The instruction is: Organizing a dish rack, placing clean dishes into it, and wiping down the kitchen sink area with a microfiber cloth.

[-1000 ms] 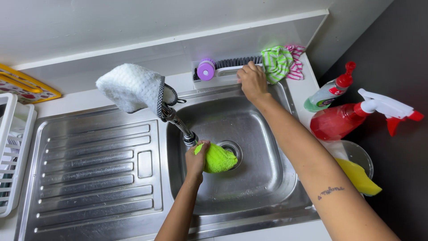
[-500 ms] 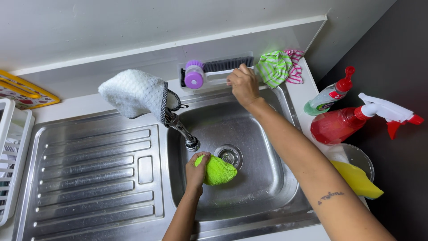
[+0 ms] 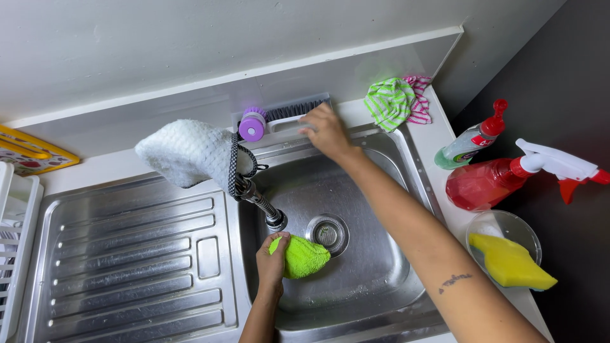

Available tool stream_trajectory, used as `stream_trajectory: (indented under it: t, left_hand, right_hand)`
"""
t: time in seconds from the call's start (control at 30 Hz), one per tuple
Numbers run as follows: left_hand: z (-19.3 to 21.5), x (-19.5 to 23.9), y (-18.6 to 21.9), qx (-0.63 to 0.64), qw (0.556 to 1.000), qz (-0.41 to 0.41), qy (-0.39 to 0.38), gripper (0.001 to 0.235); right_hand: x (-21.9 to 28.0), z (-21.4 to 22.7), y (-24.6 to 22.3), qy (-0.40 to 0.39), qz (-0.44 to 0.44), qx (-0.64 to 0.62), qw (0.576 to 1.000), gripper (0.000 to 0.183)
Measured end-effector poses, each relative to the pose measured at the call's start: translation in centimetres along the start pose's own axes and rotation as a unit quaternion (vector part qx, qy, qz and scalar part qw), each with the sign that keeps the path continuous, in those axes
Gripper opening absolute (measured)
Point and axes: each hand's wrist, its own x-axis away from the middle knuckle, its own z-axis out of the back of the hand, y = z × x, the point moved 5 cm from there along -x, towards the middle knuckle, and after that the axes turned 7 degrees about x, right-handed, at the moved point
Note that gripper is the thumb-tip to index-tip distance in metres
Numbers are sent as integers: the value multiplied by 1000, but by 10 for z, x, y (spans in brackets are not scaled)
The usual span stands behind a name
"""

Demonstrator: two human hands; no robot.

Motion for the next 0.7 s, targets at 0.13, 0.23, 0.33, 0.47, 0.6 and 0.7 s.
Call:
stream_trajectory:
  t: [0.13,0.23,0.33,0.47,0.6,0.7]
  left_hand:
    - [-6,4,5,1,1000,19,16,29]
    - [-10,6,9,18,999,10,34,48]
    - [-16,12,20,32,999,-2,26,63]
    - [-27,23,33,-28,999,7,-28,61]
    - [-26,20,25,-64,997,-14,-51,59]
    - [-27,24,24,-58,997,-7,-44,57]
  right_hand:
    - [8,64,54,90,-127,68,985,20]
    - [24,102,108,50,-357,216,907,55]
    - [32,110,131,-45,-422,216,879,100]
    - [64,79,169,-135,-370,196,898,96]
    - [88,62,186,-161,-361,206,895,51]
    - [70,75,112,-199,-355,221,886,51]
